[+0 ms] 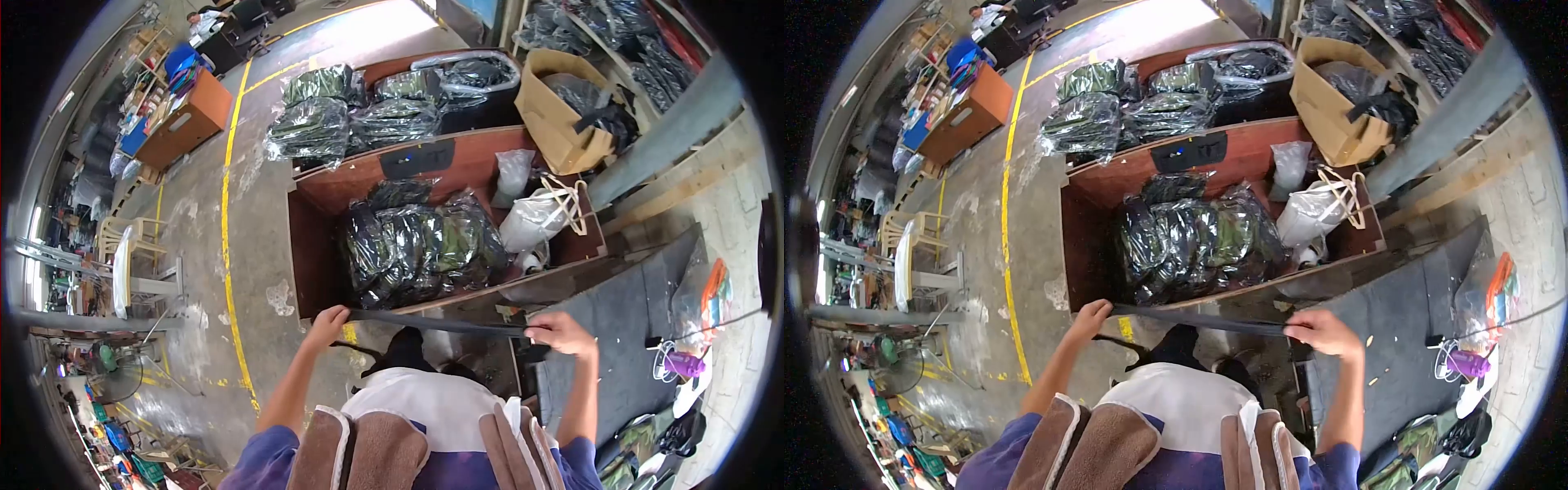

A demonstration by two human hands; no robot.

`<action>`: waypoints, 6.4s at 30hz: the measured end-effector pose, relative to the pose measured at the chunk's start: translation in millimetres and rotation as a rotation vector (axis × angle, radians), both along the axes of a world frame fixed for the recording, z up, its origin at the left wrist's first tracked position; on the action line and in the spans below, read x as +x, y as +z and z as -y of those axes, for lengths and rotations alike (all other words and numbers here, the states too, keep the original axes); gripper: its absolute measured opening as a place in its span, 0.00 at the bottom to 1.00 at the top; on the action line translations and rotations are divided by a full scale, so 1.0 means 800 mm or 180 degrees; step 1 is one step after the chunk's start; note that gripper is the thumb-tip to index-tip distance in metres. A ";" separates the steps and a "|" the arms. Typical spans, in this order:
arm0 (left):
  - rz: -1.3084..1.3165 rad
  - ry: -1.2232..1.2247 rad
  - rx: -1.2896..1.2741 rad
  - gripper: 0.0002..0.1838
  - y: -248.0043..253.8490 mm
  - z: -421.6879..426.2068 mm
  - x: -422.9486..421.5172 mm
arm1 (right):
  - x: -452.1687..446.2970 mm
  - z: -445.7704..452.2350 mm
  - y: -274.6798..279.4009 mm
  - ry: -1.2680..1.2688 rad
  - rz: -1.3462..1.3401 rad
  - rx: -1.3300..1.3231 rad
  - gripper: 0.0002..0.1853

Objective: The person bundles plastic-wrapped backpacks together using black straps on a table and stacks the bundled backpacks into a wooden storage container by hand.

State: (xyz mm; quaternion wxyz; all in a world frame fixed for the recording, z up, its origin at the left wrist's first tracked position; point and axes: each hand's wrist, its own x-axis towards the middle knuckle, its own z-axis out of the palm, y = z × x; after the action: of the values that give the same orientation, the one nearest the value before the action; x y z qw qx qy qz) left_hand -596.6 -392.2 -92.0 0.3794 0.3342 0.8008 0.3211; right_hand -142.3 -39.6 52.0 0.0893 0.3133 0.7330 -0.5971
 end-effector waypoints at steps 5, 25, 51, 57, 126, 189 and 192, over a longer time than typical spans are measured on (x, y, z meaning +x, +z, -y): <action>-0.0025 -0.0322 -0.1412 0.19 -0.107 0.038 -0.089 | -0.005 -0.027 -0.086 -0.0322 0.0462 0.0073 0.13; -0.1055 0.1550 -0.2601 0.81 -0.539 -0.386 -0.166 | -0.031 -0.033 -0.280 -0.0341 0.0998 0.2994 0.07; 0.0540 0.1663 0.0472 0.12 -0.117 -0.206 -0.222 | -0.040 -0.030 -0.250 -0.0825 0.0647 0.3065 0.04; 0.0952 0.0920 0.0689 0.13 0.095 -0.239 -0.097 | -0.005 -0.015 -0.252 -0.1691 0.0231 0.2077 0.15; 0.1637 -0.1884 -0.0600 0.17 -0.036 -0.543 0.439 | 0.406 0.273 -0.145 -0.5556 0.0378 -0.0116 0.35; -0.0951 -0.0968 -0.0040 0.17 -0.133 -0.319 0.192 | -0.041 -0.012 -0.240 -0.2137 0.2470 0.3054 0.42; -0.0883 -0.1300 -0.0351 0.20 -0.198 -0.313 0.108 | -0.068 -0.023 -0.235 -0.2167 0.2647 0.3141 0.33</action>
State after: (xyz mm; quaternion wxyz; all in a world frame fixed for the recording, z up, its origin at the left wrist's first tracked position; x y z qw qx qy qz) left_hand -509.9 -142.0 -250.4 0.3406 0.5086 0.7774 0.1447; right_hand -196.9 -21.3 -136.3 0.0181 0.7286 0.6843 -0.0235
